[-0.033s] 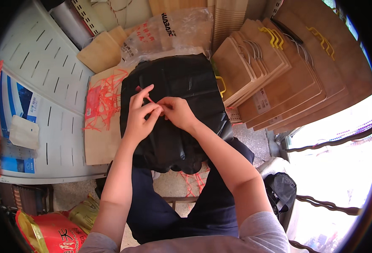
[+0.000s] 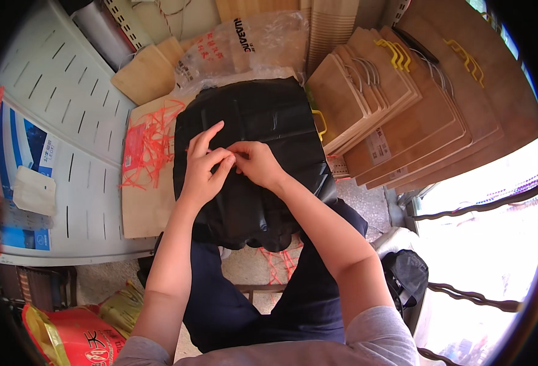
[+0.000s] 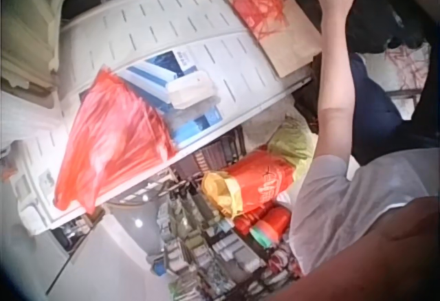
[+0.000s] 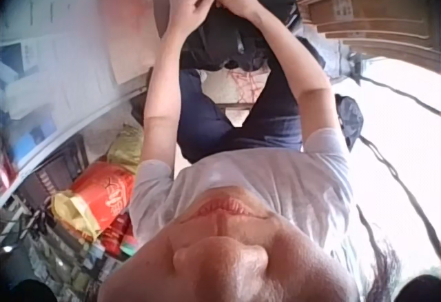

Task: The person folds black plastic bags into strips, ties each folded bag with a plastic string by hand, and sets the tied bundles aside.

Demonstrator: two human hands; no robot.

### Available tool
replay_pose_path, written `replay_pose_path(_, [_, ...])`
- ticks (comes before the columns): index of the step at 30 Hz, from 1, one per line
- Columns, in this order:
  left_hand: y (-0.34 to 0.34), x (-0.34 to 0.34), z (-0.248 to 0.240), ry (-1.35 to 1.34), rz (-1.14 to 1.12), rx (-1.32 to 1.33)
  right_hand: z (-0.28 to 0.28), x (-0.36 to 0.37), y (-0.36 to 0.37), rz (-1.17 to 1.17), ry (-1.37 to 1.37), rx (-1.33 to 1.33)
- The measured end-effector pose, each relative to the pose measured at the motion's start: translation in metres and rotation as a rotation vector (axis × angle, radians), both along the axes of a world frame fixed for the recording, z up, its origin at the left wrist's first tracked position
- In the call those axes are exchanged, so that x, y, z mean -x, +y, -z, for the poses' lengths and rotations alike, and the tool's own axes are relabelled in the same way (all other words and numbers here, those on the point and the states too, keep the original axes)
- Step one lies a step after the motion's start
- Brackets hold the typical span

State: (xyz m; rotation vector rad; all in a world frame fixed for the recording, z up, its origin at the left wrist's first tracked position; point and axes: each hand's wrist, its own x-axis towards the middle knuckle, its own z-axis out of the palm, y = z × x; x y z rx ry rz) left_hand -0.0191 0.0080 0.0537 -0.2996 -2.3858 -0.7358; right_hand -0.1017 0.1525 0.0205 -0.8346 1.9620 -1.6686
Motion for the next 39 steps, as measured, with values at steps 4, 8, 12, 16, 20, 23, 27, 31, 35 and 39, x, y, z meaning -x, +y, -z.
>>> replay_pose_path(4, [-0.010, 0.007, 0.019, -0.079, 0.121, -0.253, 0.005, 0.001, -0.005, -0.186, -0.223, 0.138])
replay_pose_path(8, [-0.004, 0.000, 0.021, -0.402, 0.181, -0.764, 0.008, 0.001, -0.008, -0.216, -0.412, 0.190])
replay_pose_path(12, [-0.006, -0.004, 0.009, -0.242, 0.229, -0.884, 0.005, 0.005, -0.004, -0.145, -0.655, 0.221])
replay_pose_path(16, [-0.027, -0.012, 0.014, -0.254, -0.024, -0.831, 0.003, 0.010, 0.000, -0.176, -0.782, 0.269])
replay_pose_path(20, [-0.026, -0.018, 0.001, -0.430, 0.083, -0.932, 0.002, 0.013, 0.002, -0.231, -0.794, 0.250])
replay_pose_path(23, [-0.033, -0.019, 0.004, -0.646, 0.213, -1.019, -0.003, 0.009, 0.000, -0.232, -0.725, 0.233])
replay_pose_path(27, [-0.039, -0.011, 0.035, -0.377, 0.021, -0.607, -0.001, 0.000, -0.002, -0.228, -0.207, 0.098])
replay_pose_path(31, [-0.029, -0.011, 0.028, -0.649, -0.001, -0.549, -0.006, -0.019, -0.003, 0.081, 0.868, -0.043])
replay_pose_path(35, [-0.017, -0.007, 0.020, -0.713, -0.015, -0.597, 0.001, -0.018, -0.004, 0.104, 1.042, -0.146])
replay_pose_path(39, [-0.031, -0.004, 0.029, -0.741, 0.116, -0.811, 0.000, -0.019, -0.008, 0.177, 1.144, -0.106])
